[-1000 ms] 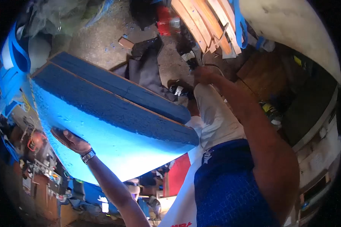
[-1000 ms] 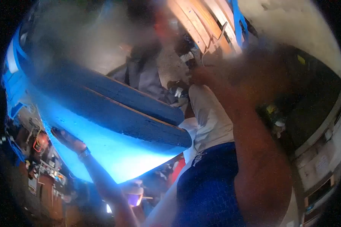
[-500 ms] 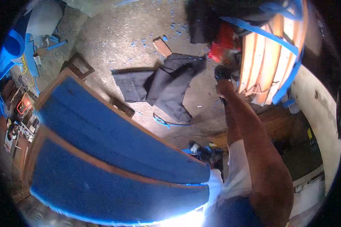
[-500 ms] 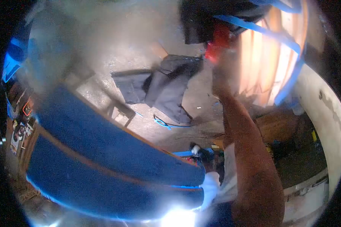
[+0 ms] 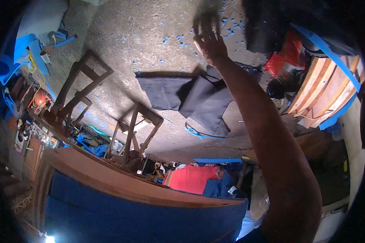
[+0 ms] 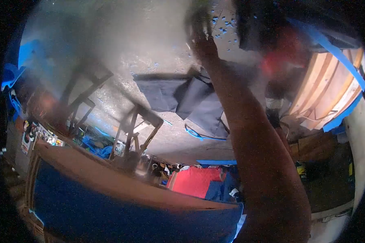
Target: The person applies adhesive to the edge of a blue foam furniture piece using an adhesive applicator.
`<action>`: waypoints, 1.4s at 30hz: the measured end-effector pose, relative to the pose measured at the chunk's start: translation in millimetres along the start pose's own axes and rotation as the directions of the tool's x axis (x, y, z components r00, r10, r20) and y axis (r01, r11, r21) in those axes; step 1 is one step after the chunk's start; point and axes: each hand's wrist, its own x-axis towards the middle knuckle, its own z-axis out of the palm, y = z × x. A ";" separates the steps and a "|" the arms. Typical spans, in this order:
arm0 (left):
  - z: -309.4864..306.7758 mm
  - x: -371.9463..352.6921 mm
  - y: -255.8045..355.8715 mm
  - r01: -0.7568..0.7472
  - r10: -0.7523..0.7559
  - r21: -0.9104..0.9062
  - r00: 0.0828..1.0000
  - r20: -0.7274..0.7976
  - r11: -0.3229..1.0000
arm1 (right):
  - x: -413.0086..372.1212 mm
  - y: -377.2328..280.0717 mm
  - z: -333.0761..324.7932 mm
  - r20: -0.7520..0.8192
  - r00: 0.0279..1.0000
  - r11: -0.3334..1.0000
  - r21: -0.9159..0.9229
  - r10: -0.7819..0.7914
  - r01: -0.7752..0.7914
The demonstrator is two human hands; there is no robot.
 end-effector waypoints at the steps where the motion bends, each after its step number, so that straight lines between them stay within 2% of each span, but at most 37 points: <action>1: 0.1 -2.3 -0.2 0.009 -0.009 0.004 1.000 -0.002 1.000 | 3.0 1.2 -3.9 0.013 1.000 1.000 0.009 0.011 -0.011; 2: -0.8 -6.0 -0.7 0.018 -0.018 0.008 1.000 0.000 1.000 | -2.3 2.1 -11.1 0.041 0.999 1.000 0.015 0.019 -0.020; 3: -1.8 -10.2 -0.2 0.020 -0.020 0.012 1.000 0.006 1.000 | -2.6 6.9 -6.2 0.216 0.971 0.995 -0.010 0.100 -0.101; 6: -6.9 -18.2 -0.4 0.016 -0.016 -0.008 1.000 -0.013 1.000 | -24.1 28.1 -2.4 0.526 0.850 0.971 0.186 0.032 -0.152; 8: -18.6 -26.2 -2.2 0.006 -0.006 -0.021 1.000 -0.027 1.000 | -51.9 48.2 -30.1 0.432 0.899 0.866 0.476 -0.074 -0.157; 9: -26.7 -29.8 -3.2 0.000 -0.001 -0.030 0.999 -0.036 1.000 | -67.2 48.1 -67.1 0.425 0.905 0.613 0.718 -0.008 -0.331; 10: -33.0 -33.4 -3.2 -0.010 0.008 -0.041 0.999 -0.046 0.999 | -79.2 48.5 -85.2 0.588 0.809 0.326 0.767 -0.011 -0.553; 11: -39.8 -37.0 -4.1 -0.022 0.019 -0.044 0.998 -0.056 0.999 | -90.8 52.5 -115.3 0.624 0.778 0.082 0.781 -0.072 -0.619; 12: -44.5 -38.5 -3.2 -0.037 0.034 -0.052 0.997 -0.065 0.998 | -93.9 48.6 -175.0 0.607 0.792 0.088 0.794 -0.067 -0.601; 14: -55.4 -41.4 -0.8 -0.063 0.057 -0.067 0.995 -0.087 0.996 | -108.1 60.2 -240.8 0.668 0.740 -0.016 0.741 -0.078 -0.671; 15: -60.2 -42.8 1.3 -0.071 0.064 -0.071 0.993 -0.095 0.995 | -119.6 59.8 -280.2 0.531 0.845 0.006 0.847 -0.064 -0.532; 18: -64.8 -44.5 8.9 -0.101 0.089 -0.077 0.986 -0.141 0.992 | -135.7 41.3 -354.2 0.352 0.936 0.071 0.934 -0.017 -0.350; 20: -60.3 -38.3 14.1 -0.118 0.101 -0.090 0.979 -0.178 0.989 | -140.0 6.0 -404.0 0.593 0.802 -0.174 0.784 -0.074 -0.596; 23: -55.6 -25.4 26.4 -0.179 0.142 -0.148 0.963 -0.227 0.973 | -151.3 -59.9 -420.2 0.520 0.841 -0.305 0.784 -0.152 -0.540; 24: -55.0 -21.1 30.4 -0.249 0.190 -0.212 0.946 -0.264 0.945 | -162.1 -92.8 -408.7 0.383 0.923 -0.176 0.911 0.028 -0.372; 26: -56.8 -20.6 28.3 -0.234 0.210 -0.067 0.943 -0.257 0.970 | -174.4 -116.6 -421.6 0.296 0.944 0.087 0.947 0.147 -0.311; 27: -57.9 -18.1 31.3 -0.351 0.315 -0.084 0.906 -0.285 0.933 | -178.4 -121.1 -431.3 0.239 0.950 0.221 0.934 0.203 -0.282; 30: -57.7 -13.3 43.3 -0.392 0.331 -0.156 0.889 -0.316 0.907 | -188.1 -119.0 -450.2 0.274 0.944 0.374 0.869 0.184 -0.324; 33: -56.9 -11.7 35.1 -0.397 0.353 -0.084 0.880 -0.317 0.914 | -203.9 -116.2 -438.8 0.000 0.998 0.500 0.865 0.062 -0.031; 35: -55.9 -13.9 12.3 -0.415 0.391 -0.020 0.872 -0.295 0.910 | -209.3 -105.0 -446.5 0.326 0.945 0.077 0.943 -0.024 -0.323; 37: -52.1 -16.5 23.8 -0.298 0.260 -0.082 0.915 -0.308 0.951 | -209.0 -92.3 -440.5 0.511 0.844 -0.165 0.830 -0.160 -0.533; 39: -53.7 -14.2 34.9 -0.325 0.285 -0.080 0.906 -0.314 0.942 | -212.7 -92.1 -409.3 0.614 0.736 -0.226 0.703 -0.286 -0.675; 41: -56.2 -14.0 41.9 -0.335 0.293 -0.084 0.902 -0.318 0.939 | -215.8 -87.8 -394.2 0.534 0.803 0.097 0.843 -0.264 -0.529; 42: -57.4 -14.0 45.7 -0.327 0.286 -0.084 0.905 -0.314 0.941 | -220.5 -88.4 -379.3 0.487 0.839 0.111 0.873 -0.242 -0.475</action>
